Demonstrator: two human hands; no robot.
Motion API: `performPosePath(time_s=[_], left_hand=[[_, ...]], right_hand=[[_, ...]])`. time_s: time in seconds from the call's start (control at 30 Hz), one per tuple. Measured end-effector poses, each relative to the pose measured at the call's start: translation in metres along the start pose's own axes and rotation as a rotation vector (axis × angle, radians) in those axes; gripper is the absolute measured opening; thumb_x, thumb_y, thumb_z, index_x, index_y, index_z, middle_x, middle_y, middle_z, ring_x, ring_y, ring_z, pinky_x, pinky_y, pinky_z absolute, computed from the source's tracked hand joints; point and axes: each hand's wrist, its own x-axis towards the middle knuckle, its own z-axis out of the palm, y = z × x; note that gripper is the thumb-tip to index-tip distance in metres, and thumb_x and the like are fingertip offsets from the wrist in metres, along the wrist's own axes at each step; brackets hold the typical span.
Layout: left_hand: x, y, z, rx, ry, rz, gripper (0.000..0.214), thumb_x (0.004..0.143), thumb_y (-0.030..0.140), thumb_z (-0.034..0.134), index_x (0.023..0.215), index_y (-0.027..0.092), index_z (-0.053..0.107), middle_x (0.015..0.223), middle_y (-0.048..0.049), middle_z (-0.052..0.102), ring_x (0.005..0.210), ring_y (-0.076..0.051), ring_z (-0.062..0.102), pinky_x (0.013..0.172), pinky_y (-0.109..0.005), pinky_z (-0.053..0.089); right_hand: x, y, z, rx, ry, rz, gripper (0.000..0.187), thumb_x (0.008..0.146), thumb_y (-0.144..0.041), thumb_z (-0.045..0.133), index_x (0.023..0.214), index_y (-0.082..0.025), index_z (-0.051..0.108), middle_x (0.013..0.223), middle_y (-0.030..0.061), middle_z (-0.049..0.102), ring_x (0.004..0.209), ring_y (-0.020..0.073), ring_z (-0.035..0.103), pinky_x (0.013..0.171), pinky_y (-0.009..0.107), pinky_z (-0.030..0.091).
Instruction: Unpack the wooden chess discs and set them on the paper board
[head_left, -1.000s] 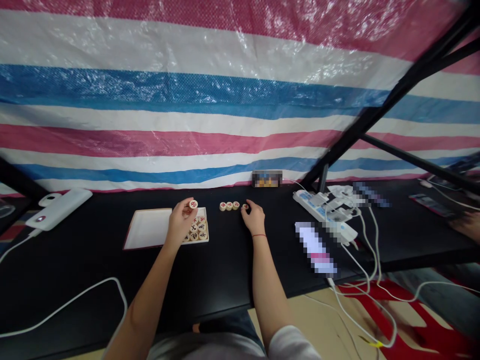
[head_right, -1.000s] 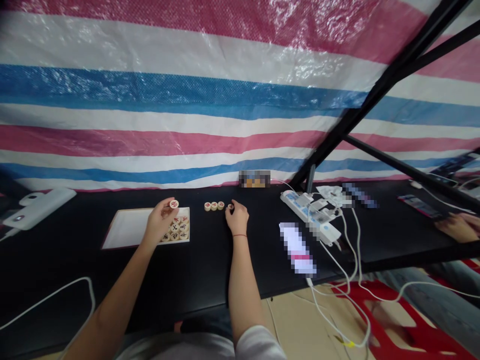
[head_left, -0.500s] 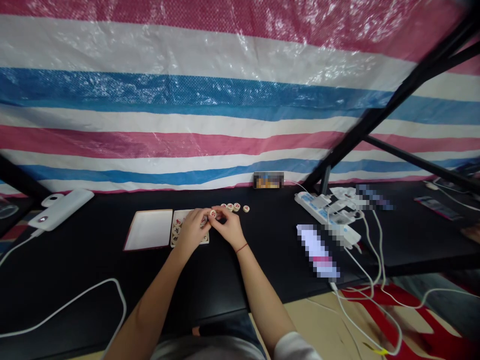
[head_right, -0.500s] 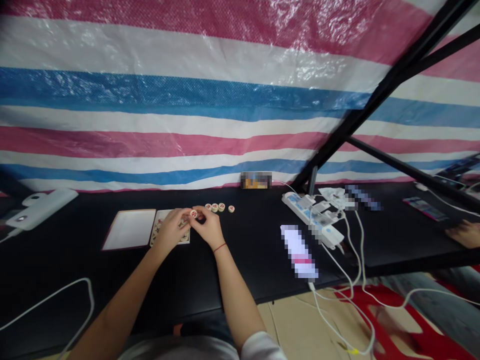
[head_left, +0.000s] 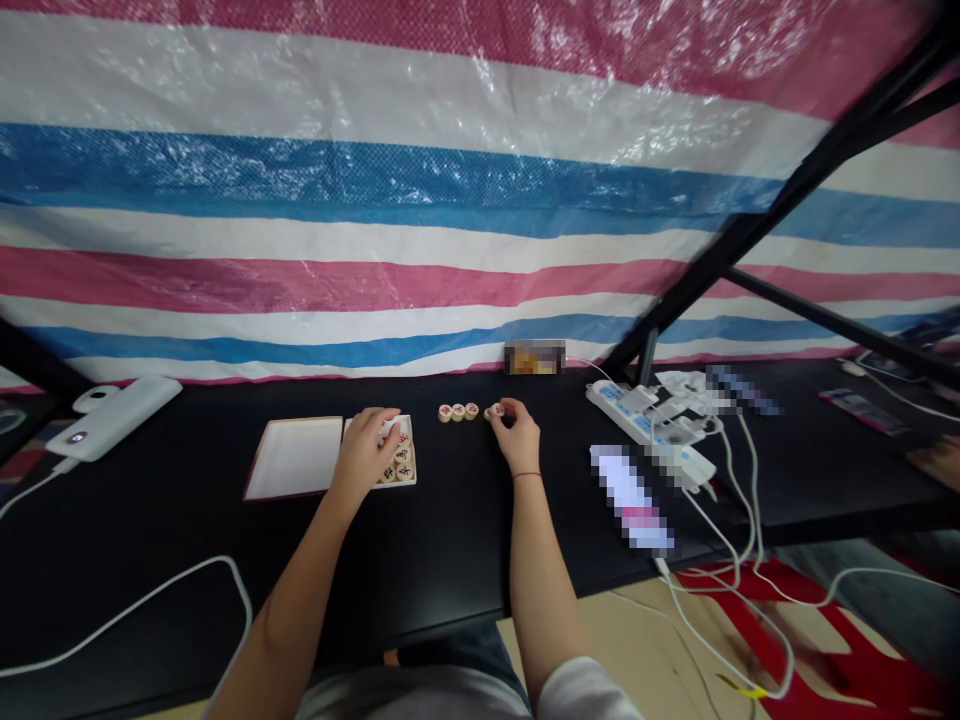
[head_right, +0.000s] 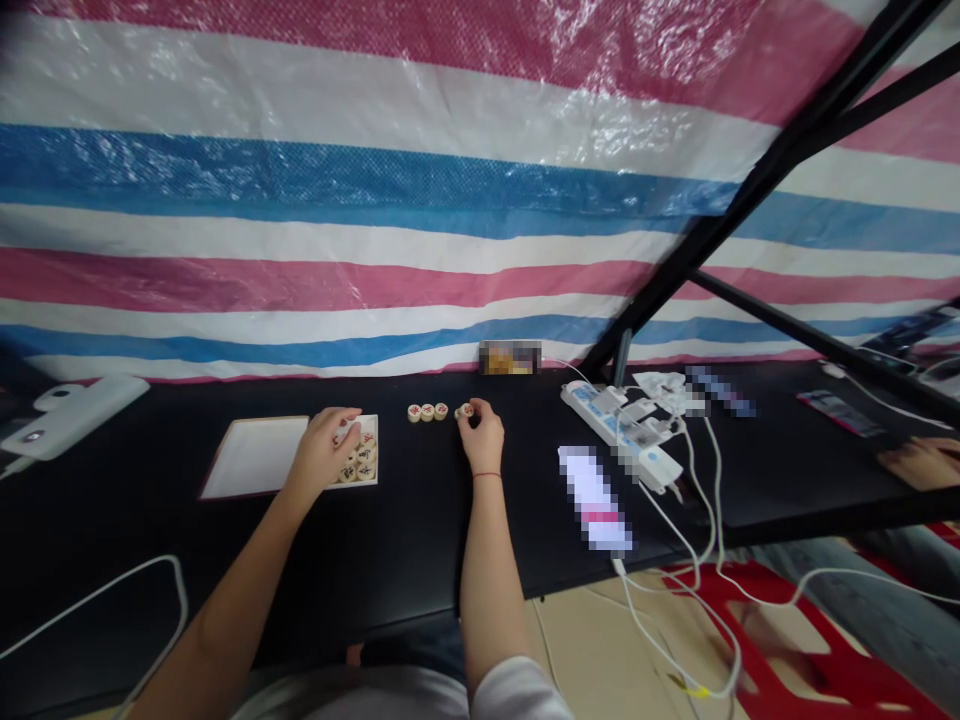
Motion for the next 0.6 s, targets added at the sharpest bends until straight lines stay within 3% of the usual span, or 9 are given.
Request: performPosePath(time_s=[0.13,0.33,0.6], left_hand=[[0.0,-0.002,-0.003,0.004,-0.004,-0.001,0.024,0.091,0.029,0.046,0.105,0.021,0.065,0.103,-0.0069,0.067,0.099,-0.02,0.062,0.092,-0.034,0.048],[0.0,-0.008,-0.011,0.006,-0.019,-0.035,0.025,0.09,0.029,0.046,0.102,0.022,0.066,0.101,-0.007,0.067,0.098,-0.021,0.062,0.092,-0.035,0.048],[-0.006,-0.04,-0.037,0.059,0.002,-0.131,0.028,0.088,0.033,0.045,0.099,0.022,0.067,0.101,-0.0065,0.068,0.098,-0.021,0.063,0.094,-0.035,0.047]], right_hand=[[-0.004,-0.007,0.005,-0.152,-0.073,-0.078,0.02,0.077,-0.025,0.055,0.094,-0.021,0.065,0.093,0.0056,0.07,0.089,0.0233,0.061,0.082,0.035,0.047],[-0.005,-0.009,0.01,-0.223,-0.059,-0.071,0.017,0.079,-0.025,0.057,0.095,-0.022,0.063,0.09,0.0043,0.069,0.09,0.0233,0.059,0.08,0.034,0.043],[-0.006,-0.013,0.011,-0.229,-0.069,-0.051,0.019,0.081,-0.029,0.059,0.098,-0.023,0.064,0.093,0.0045,0.069,0.095,0.0243,0.057,0.081,0.036,0.041]])
